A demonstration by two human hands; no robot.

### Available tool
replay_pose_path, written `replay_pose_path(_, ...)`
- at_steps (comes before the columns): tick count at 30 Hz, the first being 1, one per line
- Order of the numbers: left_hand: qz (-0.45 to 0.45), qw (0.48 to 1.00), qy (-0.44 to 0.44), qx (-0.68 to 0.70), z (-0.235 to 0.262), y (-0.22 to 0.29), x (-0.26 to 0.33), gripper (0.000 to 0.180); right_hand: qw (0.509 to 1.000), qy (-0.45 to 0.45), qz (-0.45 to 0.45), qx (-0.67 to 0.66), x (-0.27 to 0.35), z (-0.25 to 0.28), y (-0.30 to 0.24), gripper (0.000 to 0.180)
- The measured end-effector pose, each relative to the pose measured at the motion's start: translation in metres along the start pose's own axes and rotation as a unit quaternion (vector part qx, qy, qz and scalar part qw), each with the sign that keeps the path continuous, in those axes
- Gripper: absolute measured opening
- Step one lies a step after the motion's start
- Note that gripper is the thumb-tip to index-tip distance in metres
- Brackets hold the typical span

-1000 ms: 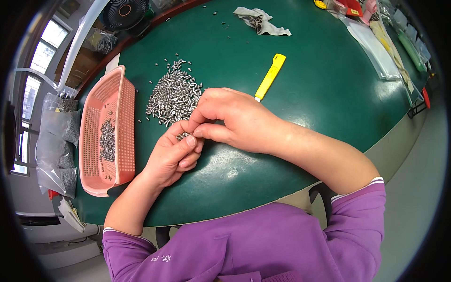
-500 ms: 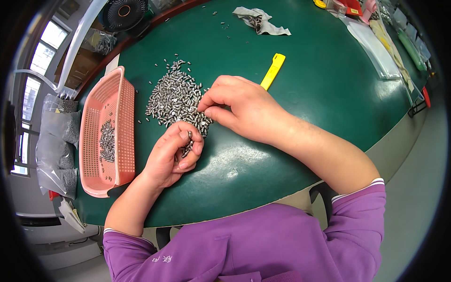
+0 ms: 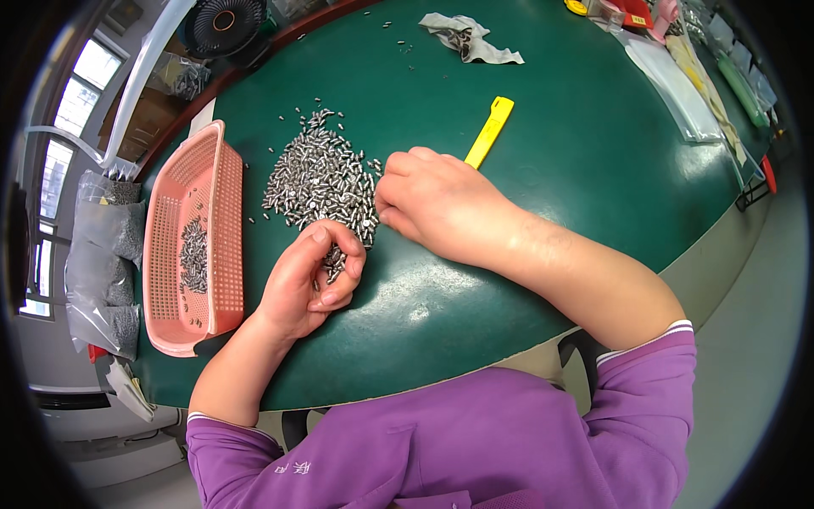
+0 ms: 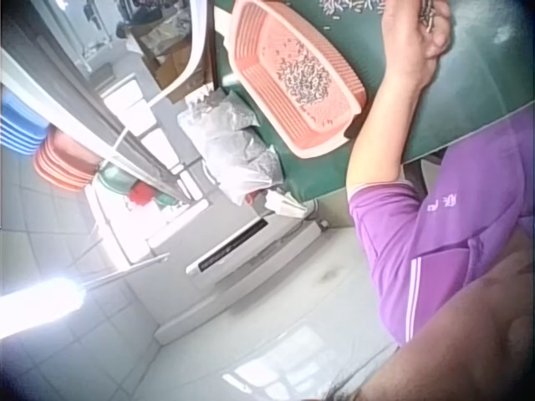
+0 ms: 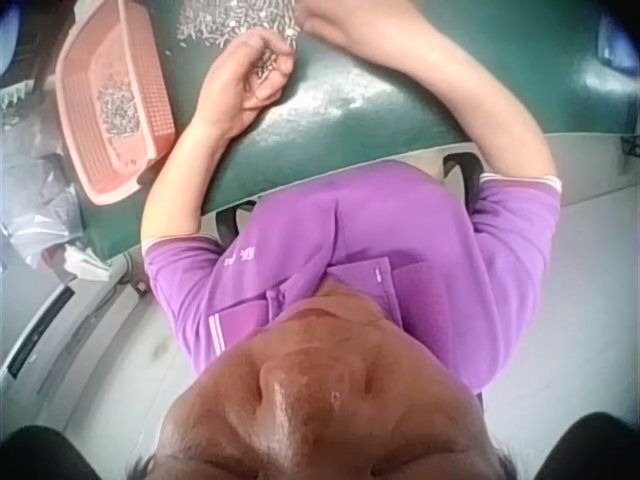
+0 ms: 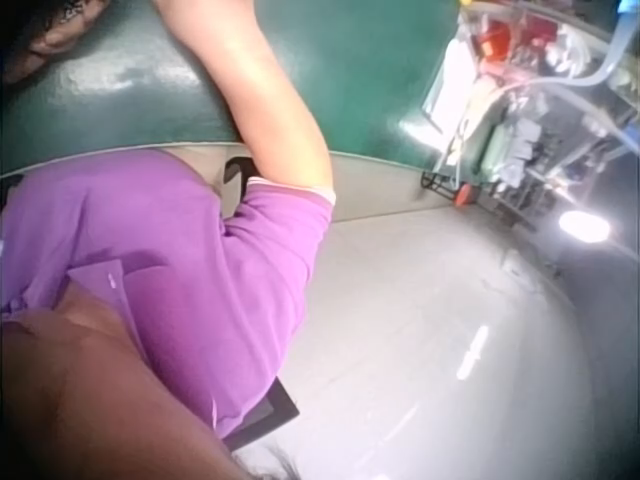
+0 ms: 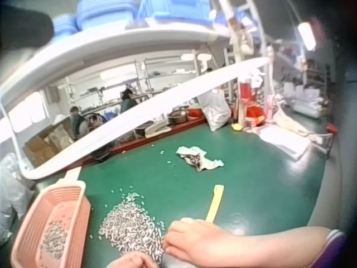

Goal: Sorting and inspecting small metal hardware components on a workbench.

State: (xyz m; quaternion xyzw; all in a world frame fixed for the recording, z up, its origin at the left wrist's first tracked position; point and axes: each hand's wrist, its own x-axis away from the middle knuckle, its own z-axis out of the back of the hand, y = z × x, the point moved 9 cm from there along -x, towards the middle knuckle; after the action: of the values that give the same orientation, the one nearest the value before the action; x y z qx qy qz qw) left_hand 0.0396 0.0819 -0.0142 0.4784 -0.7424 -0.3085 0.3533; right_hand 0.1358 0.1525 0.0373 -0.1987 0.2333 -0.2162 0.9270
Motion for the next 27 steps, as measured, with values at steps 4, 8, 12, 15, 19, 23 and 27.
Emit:
replay_pose_path(4,0.015,1.000,0.010,0.012,0.000,-0.003,0.000,0.014,0.990,0.023,-0.027,-0.136,-0.005,0.011,-0.005,0.010)
replay_pose_path(8,0.012,0.999,0.041,-0.025,-0.001,-0.005,0.000,0.015,0.953,-0.001,-0.005,-0.304,-0.005,0.004,-0.013,0.009)
replay_pose_path(12,0.004,0.999,0.044,-0.026,0.001,-0.005,0.000,0.012,0.948,0.002,-0.002,-0.317,-0.005,-0.001,-0.014,0.010)
replay_pose_path(15,0.007,1.000,0.006,0.011,-0.002,-0.003,-0.001,0.009,0.969,0.022,-0.040,-0.243,-0.005,0.006,-0.004,0.011)
replay_pose_path(19,0.005,1.000,0.004,0.017,0.000,-0.001,-0.001,0.014,0.998,0.018,0.020,-0.055,-0.003,0.002,-0.004,0.015)
replay_pose_path(23,0.004,1.000,0.007,0.011,-0.001,0.000,0.000,0.019,0.999,0.014,0.048,-0.012,0.000,-0.002,-0.008,0.015)
replay_pose_path(27,0.007,1.000,0.008,0.010,0.001,-0.001,0.000,0.022,0.999,0.012,0.031,0.007,0.001,0.000,-0.007,0.012)
